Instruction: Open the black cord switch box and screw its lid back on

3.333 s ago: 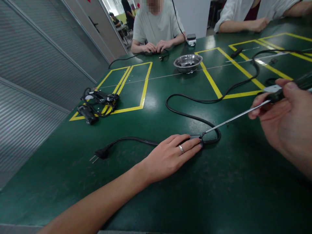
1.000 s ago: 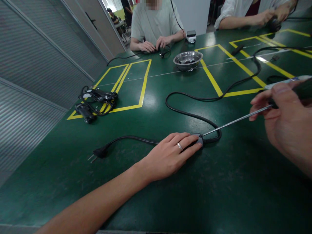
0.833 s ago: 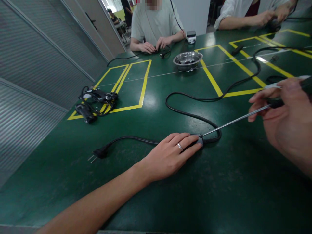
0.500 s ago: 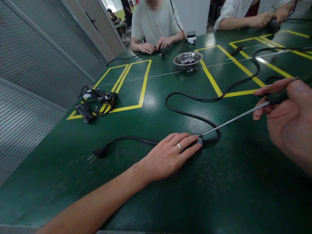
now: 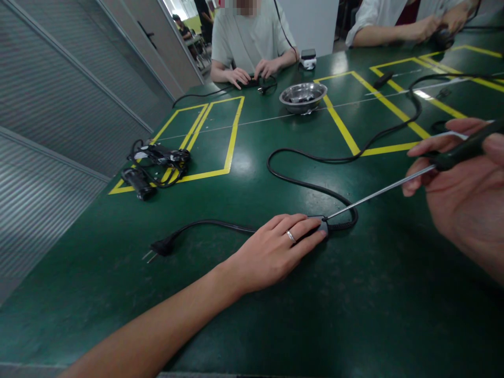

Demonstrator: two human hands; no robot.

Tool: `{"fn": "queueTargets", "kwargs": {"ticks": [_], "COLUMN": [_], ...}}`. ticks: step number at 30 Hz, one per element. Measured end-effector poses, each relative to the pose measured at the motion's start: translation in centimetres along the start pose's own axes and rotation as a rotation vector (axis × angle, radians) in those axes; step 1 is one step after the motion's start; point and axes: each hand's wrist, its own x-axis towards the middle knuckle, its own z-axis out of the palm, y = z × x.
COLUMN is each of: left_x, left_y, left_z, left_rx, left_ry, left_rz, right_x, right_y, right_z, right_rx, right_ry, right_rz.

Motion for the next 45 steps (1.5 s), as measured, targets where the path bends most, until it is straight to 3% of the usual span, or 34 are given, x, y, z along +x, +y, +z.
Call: {"fn": "queueTargets", "kwargs": {"ticks": [3,8,14,24,27,33,45], "left_x": [-0.03,-0.12,-0.11,-0.05,-0.06,-0.07,-0.13], "left_y": [0.0,-0.08,-0.06,-0.04,-0.03,-0.03,-0.04], "left_z": [0.05,0.22,0.12,0.02,0.02,0.04,0.11], "left_rx": [0.0,0.0,0.0,0.0,0.001,-0.001,-0.008], "left_ry": [-0.001,0.001,-0.001,0.011,0.007,0.011,0.001], "left_rz": [-0.001,0.003,-0.001,0.001,-0.003,0.005,-0.001], "right_x": [0.1,0.2,0.27,0.01,0.18,0.56,0.33], "right_y": [0.1,0.46,0.81,0.04,0.14,0.8,0.11], "right_z": [-0.28,-0.18,0.28,-0.1,-0.11,0.02,-0.45], "right_rx": [-0.01,-0.163,-0.19,-0.022,-0.061,-0.209,-0.042], "right_ry": [-0.011,0.009,0.061,-0.008,0.005,0.034,-0.061], "right_rz": [0.002,-0.147,-0.207,-0.029,-0.05,-0.235,-0.099]}}
